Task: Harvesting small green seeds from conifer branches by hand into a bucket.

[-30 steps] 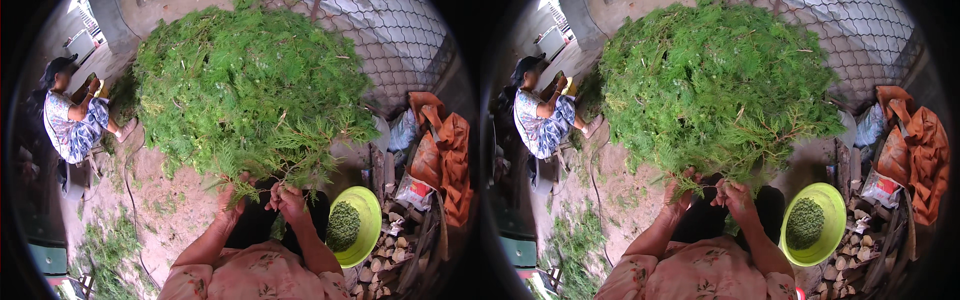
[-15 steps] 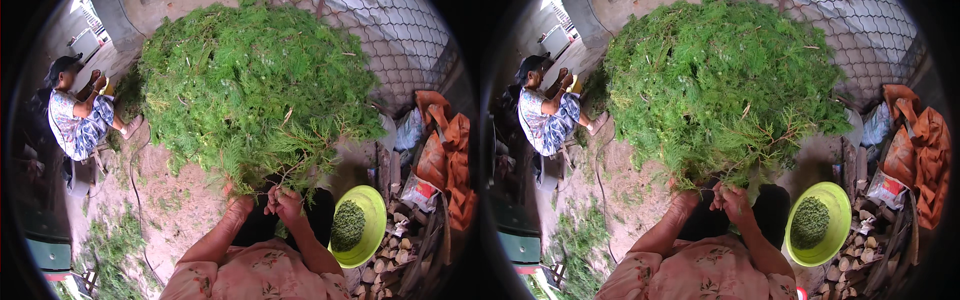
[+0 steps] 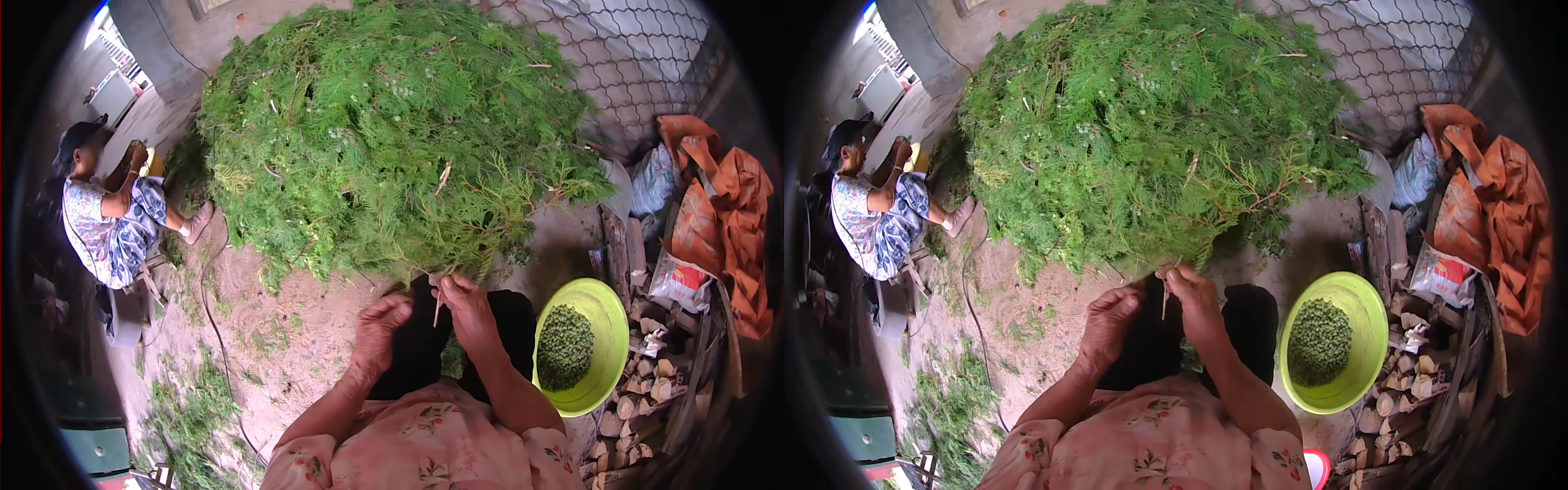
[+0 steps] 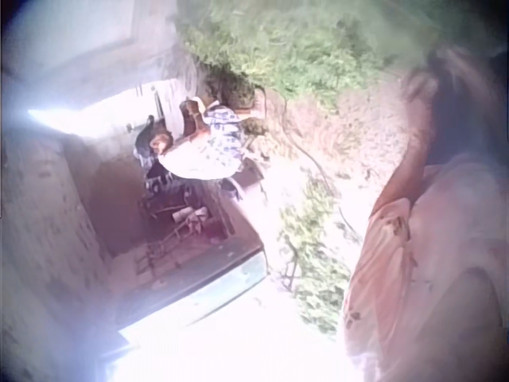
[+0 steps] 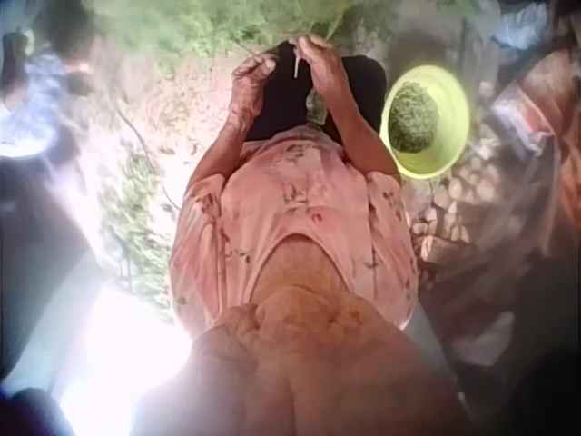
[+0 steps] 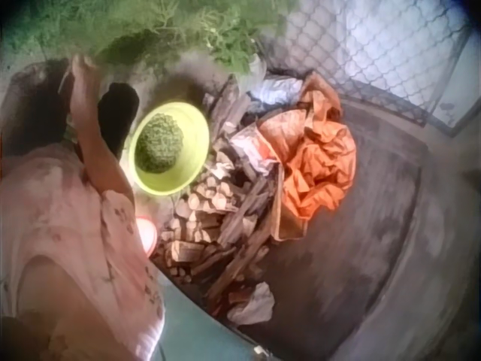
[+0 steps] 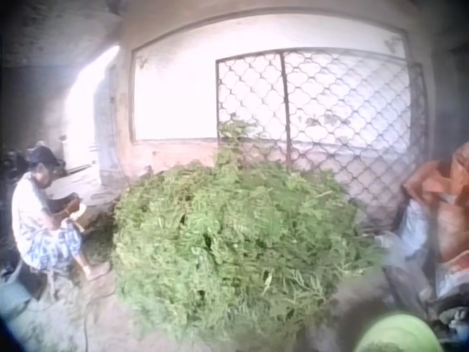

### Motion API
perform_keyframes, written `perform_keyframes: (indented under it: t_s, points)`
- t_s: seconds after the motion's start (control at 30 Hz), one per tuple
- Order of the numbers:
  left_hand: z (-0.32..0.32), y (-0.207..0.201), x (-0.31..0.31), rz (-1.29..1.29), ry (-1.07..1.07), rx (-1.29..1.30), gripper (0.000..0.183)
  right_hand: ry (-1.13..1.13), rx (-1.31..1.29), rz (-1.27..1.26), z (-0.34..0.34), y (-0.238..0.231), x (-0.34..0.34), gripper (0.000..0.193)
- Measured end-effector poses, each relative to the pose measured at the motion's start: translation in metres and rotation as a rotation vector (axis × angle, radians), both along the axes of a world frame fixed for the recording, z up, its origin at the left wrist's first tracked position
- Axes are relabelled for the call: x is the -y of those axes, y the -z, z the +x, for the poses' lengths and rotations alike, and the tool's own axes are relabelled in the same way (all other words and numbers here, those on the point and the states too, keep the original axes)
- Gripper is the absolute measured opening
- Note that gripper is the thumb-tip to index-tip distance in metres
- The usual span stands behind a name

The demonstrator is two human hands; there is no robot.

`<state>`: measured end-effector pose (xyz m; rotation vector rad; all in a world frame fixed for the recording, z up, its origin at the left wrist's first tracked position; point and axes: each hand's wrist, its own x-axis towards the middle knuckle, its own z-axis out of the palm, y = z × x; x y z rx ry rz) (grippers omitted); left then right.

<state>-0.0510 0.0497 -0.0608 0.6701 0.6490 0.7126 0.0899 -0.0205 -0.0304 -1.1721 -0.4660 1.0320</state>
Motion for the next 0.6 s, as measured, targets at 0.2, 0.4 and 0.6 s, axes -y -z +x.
perform_keyframes:
  t_s: [0.2, 0.4, 0.6]
  points:
    - [0.022, -0.036, 0.014, 0.037, 0.331, 0.085, 0.012, -0.006, -0.007, -0.012, -0.003, 0.005, -0.001, 0.028]
    - [0.023, -0.037, 0.021, 0.712, 0.277, -0.371, 0.017, 0.001, 0.103, 0.039, -0.006, 0.023, 0.022, 0.030]
    - [0.036, -0.036, 0.037, 1.076, 0.150, -0.336, 0.028, 0.041, 0.050, 0.006, -0.001, 0.052, 0.040, 0.029]
